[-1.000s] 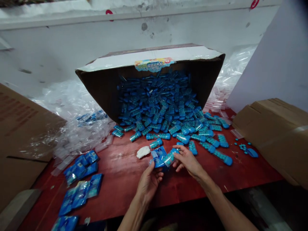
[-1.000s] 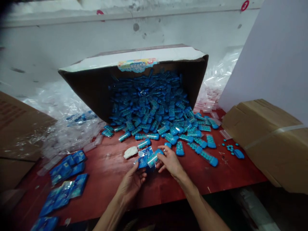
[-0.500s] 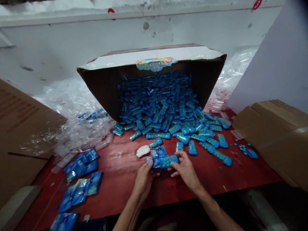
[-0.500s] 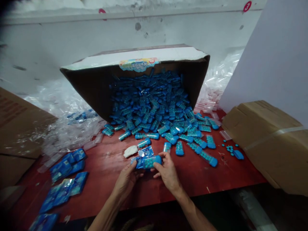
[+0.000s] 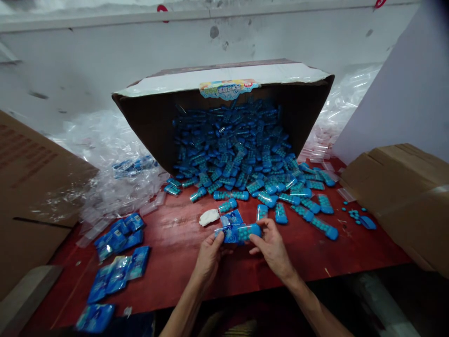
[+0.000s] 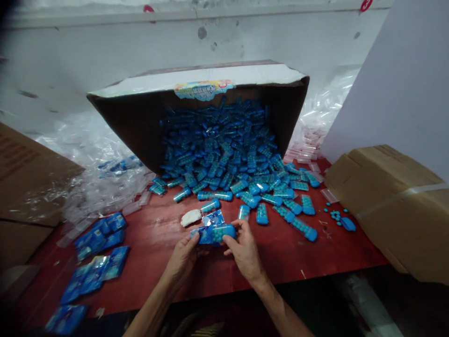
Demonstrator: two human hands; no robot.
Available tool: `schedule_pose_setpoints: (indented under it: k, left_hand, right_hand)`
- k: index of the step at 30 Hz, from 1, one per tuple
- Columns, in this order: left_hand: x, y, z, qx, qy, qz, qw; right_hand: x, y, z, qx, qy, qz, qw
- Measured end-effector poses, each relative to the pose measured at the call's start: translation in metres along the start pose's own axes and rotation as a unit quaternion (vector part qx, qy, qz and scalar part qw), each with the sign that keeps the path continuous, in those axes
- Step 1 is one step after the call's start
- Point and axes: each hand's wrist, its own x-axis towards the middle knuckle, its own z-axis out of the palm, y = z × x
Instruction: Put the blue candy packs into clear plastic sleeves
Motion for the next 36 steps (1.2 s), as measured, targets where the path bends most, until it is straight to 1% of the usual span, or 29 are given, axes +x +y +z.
schedule_pose_setpoints:
  k: [3, 5, 7, 9, 11, 12, 14, 16, 18, 19, 21, 24, 26, 28, 30, 32, 36]
  left_hand:
    - [0.0, -0.004, 0.004, -0.015, 0.019, 0.009, 1.0]
    - [-0.002, -0.007, 0.01, -0.035, 0.029, 0.0, 0.999]
    - [-0.004, -0.011, 0.016, -0.065, 0.034, -0.024, 0.997]
    - [-0.005, -0.013, 0.021, -0.097, 0.04, -0.047, 0.993]
    - [-0.005, -0.013, 0.023, -0.118, 0.043, -0.062, 0.99]
    - [-0.005, -0.012, 0.022, -0.12, 0.04, -0.072, 0.989]
    - [-0.003, -0.009, 0.017, -0.12, 0.016, -0.097, 0.988]
    - [-0.002, -0.006, 0.012, -0.127, -0.016, -0.107, 0.986]
    - [-0.002, -0.002, 0.008, -0.143, -0.045, -0.099, 0.984]
    - [-0.003, -0.001, 0.008, -0.15, -0.059, -0.092, 0.983]
    - [-0.005, 0.001, 0.01, -0.155, -0.096, -0.081, 0.98]
    - [-0.008, 0.004, 0.015, -0.143, -0.155, -0.07, 0.975]
    - [-0.009, 0.005, 0.017, -0.134, -0.183, -0.075, 0.971]
    - [-0.01, 0.004, 0.018, -0.129, -0.196, -0.085, 0.968]
    - [-0.011, 0.002, 0.018, -0.133, -0.195, -0.081, 0.968]
    - [-0.011, -0.003, 0.019, -0.142, -0.183, -0.067, 0.971]
    - [-0.014, -0.011, 0.022, -0.147, -0.147, -0.055, 0.977]
  right_hand:
    - [-0.002, 0.009, 0.003, 0.007, 0.008, 0.02, 1.0]
    - [-0.005, 0.014, 0.006, -0.022, 0.014, 0.024, 0.999]
    - [-0.01, 0.018, 0.008, -0.095, 0.025, -0.01, 0.995]
    - [-0.015, 0.02, 0.009, -0.183, 0.044, -0.068, 0.98]
    - [-0.018, 0.02, 0.009, -0.231, 0.047, -0.108, 0.966]
    - [-0.018, 0.019, 0.009, -0.229, 0.033, -0.112, 0.966]
    - [-0.014, 0.016, 0.007, -0.169, -0.022, -0.083, 0.982]
    - [-0.007, 0.015, 0.005, -0.063, -0.089, -0.019, 0.994]
    - [-0.002, 0.016, 0.003, 0.036, -0.136, 0.037, 0.989]
    - [0.0, 0.018, 0.003, 0.07, -0.146, 0.05, 0.986]
    - [0.002, 0.021, 0.003, 0.104, -0.146, 0.045, 0.983]
    - [0.003, 0.023, 0.0, 0.103, -0.146, 0.023, 0.984]
    - [0.004, 0.022, -0.004, 0.096, -0.18, 0.03, 0.978]
    - [0.005, 0.021, -0.008, 0.093, -0.216, 0.041, 0.971]
    - [0.007, 0.02, -0.01, 0.088, -0.233, 0.039, 0.968]
    - [0.007, 0.022, -0.01, 0.074, -0.231, 0.025, 0.97]
    - [0.002, 0.025, -0.006, 0.01, -0.185, -0.011, 0.983]
